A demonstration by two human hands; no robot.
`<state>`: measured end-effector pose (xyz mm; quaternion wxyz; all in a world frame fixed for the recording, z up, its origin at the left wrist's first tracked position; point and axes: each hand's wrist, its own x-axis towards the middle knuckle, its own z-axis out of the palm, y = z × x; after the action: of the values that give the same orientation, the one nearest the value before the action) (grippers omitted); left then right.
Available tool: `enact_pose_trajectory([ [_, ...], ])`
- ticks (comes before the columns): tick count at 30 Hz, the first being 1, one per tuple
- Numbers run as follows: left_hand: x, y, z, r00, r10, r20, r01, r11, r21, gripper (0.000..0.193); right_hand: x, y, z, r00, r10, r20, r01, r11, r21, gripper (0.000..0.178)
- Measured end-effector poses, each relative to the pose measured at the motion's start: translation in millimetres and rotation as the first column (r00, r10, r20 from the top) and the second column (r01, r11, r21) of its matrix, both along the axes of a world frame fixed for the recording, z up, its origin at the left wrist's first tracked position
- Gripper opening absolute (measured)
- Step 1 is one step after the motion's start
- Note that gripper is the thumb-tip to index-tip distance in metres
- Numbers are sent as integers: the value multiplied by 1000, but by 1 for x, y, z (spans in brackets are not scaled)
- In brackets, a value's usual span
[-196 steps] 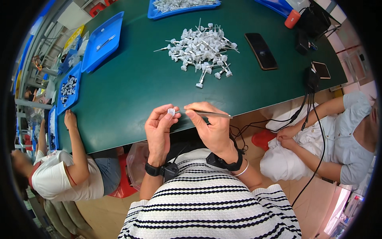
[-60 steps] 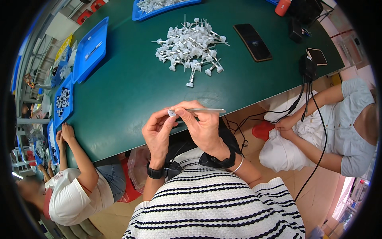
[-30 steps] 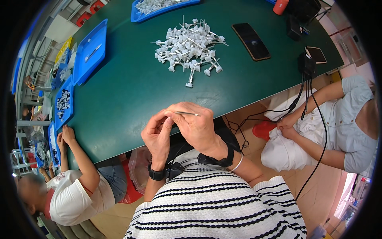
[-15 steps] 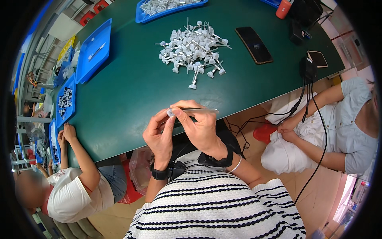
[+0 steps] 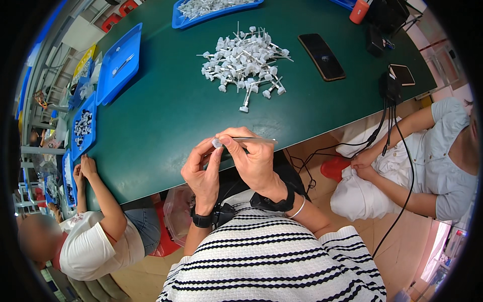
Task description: The person uses tweezers to pick up small white plastic components from a pile on a green table and inserts a thin metal pin into each one. The person handles the items one at a time, repeating the insertion action continuously.
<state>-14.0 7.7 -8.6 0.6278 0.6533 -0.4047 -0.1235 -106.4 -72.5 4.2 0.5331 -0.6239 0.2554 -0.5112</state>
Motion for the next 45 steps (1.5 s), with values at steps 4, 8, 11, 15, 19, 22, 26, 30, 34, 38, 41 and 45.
enact_pose_trajectory([
  [4, 0, 0, 1, 1000, -1, 11, 1, 1000, 1, 22, 0, 1, 0, 1000, 0, 15, 0, 1000, 6, 12],
  [8, 1, 2, -4, 990, -38, -133, 37, 999, -15, 22, -1, -2, 0, 1000, -17, -6, 17, 999, -51, 12],
  [11, 2, 4, -6, 946, -94, -309, 81, 995, -57, 21, -2, -3, 0, 999, -27, -30, 24, 997, -73, 11],
  [15, 1, 4, -4, 945, -96, -313, 86, 995, -45, 20, -3, -4, 0, 998, -32, -57, 25, 992, -120, 11],
  [19, 1, 4, -4, 944, -96, -316, 86, 995, -46, 20, -3, -5, 1, 997, -30, -66, 21, 990, -138, 12],
  [22, 0, 4, -3, 940, -96, -326, 83, 995, -54, 21, -3, -5, 2, 996, -36, -84, 22, 987, -159, 13],
  [26, -1, 3, -3, 936, -107, -336, 89, 994, -69, 22, -4, -7, 6, 994, -26, -108, 7, 984, -177, 14],
  [30, -1, 4, -3, 937, -102, -335, 79, 994, -80, 22, -4, -8, 11, 988, 9, -157, -38, 982, -185, 12],
  [34, 2, 5, -7, 886, -141, -441, 103, 989, -110, 23, -3, -10, 14, 987, 35, -154, -64, 980, -187, 10],
  [38, 7, 4, -10, 782, -220, -583, 165, 975, -147, 27, -2, -11, 6, 992, 16, -124, -35, 988, -151, 9],
  [41, 5, 4, -8, 726, -241, -644, 150, 969, -194, 27, -3, -9, 9, 985, 28, -169, -55, 987, -153, 10],
  [45, 4, 2, -9, 729, -222, -647, 123, 973, -195, 26, -6, -10, 10, 976, 61, -208, -93, 985, -145, 11],
])
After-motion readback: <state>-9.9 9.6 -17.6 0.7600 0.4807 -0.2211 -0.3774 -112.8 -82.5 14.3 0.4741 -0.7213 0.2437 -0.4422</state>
